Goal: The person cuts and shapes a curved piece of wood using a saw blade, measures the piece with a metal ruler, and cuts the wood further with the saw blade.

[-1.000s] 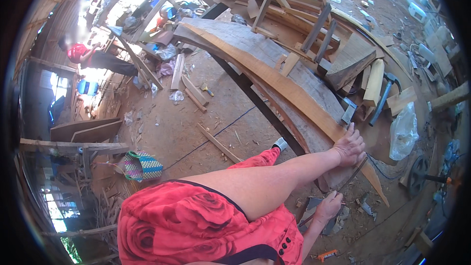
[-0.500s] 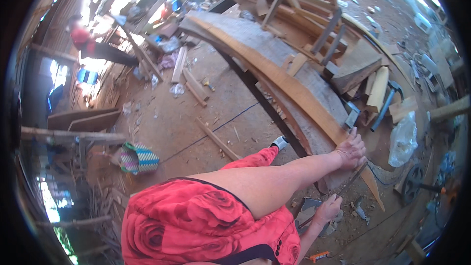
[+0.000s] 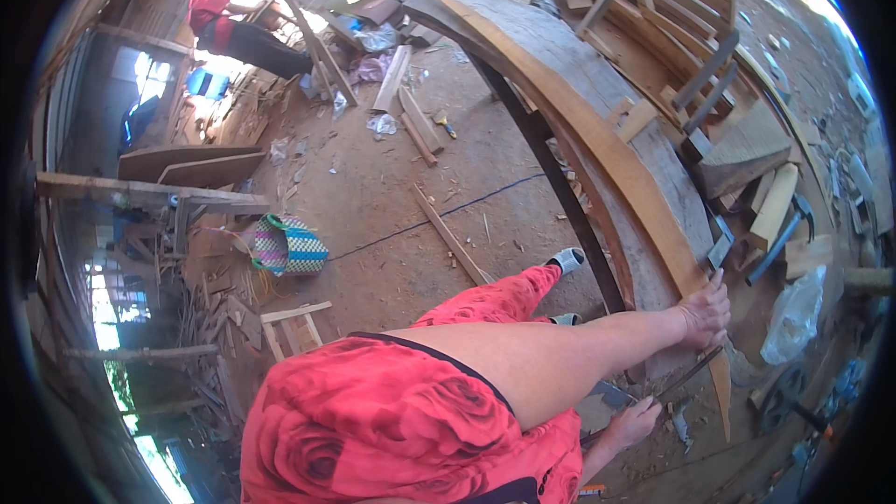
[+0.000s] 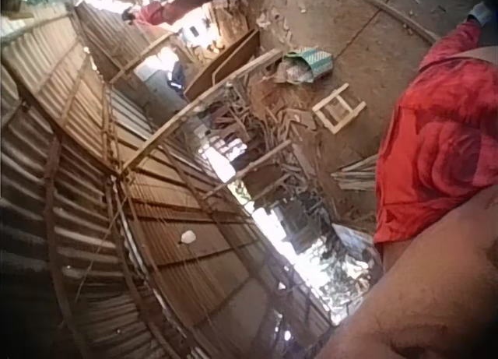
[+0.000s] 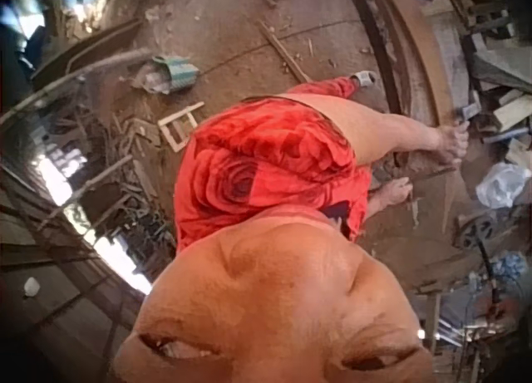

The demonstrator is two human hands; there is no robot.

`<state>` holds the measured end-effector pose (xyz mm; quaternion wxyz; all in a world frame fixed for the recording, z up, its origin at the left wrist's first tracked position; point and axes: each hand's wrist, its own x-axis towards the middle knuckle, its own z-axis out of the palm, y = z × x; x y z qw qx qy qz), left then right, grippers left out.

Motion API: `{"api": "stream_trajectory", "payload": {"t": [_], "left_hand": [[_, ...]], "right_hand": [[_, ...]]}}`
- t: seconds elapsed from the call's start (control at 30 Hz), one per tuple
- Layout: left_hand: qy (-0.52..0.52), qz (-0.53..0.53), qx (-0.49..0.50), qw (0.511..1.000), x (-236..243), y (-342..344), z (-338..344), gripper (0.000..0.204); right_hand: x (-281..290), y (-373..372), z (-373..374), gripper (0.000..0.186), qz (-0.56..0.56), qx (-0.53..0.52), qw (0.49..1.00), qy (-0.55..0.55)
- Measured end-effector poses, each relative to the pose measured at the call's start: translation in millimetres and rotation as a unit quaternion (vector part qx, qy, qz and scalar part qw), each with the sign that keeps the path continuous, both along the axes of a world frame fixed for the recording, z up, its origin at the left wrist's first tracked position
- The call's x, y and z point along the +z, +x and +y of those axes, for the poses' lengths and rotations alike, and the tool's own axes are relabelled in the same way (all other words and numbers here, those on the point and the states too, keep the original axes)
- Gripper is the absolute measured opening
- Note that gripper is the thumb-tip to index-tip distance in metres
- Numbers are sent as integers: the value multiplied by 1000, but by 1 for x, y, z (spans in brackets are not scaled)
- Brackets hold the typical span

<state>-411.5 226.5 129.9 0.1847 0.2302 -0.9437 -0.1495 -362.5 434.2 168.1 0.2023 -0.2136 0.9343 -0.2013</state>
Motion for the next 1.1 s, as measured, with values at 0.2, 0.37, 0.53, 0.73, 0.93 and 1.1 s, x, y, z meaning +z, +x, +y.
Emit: {"api": "stream_trajectory", "payload": {"t": [0.2,0.37,0.53,0.73,0.93,1.1], "left_hand": [[-23,-3,7,1000,1,2,0,42],[2,-9,-9,1000,7,4,-3,41],[-10,6,9,1000,4,5,-6,41],[-27,-3,3,1000,5,1,-2,41],[-6,5,0,1000,5,7,-2,40],[-1,-38,-5,999,14,10,-7,39]], "right_hand": [[-15,-11,-4,34,20,5,1000,-21],[2,-28,-42,34,23,17,1000,2],[-7,16,0,33,75,16,997,-24],[-1,-8,-17,32,46,13,999,3],[-3,-6,-13,32,52,6,998,-16],[4,2,-11,31,33,25,999,4]]}}
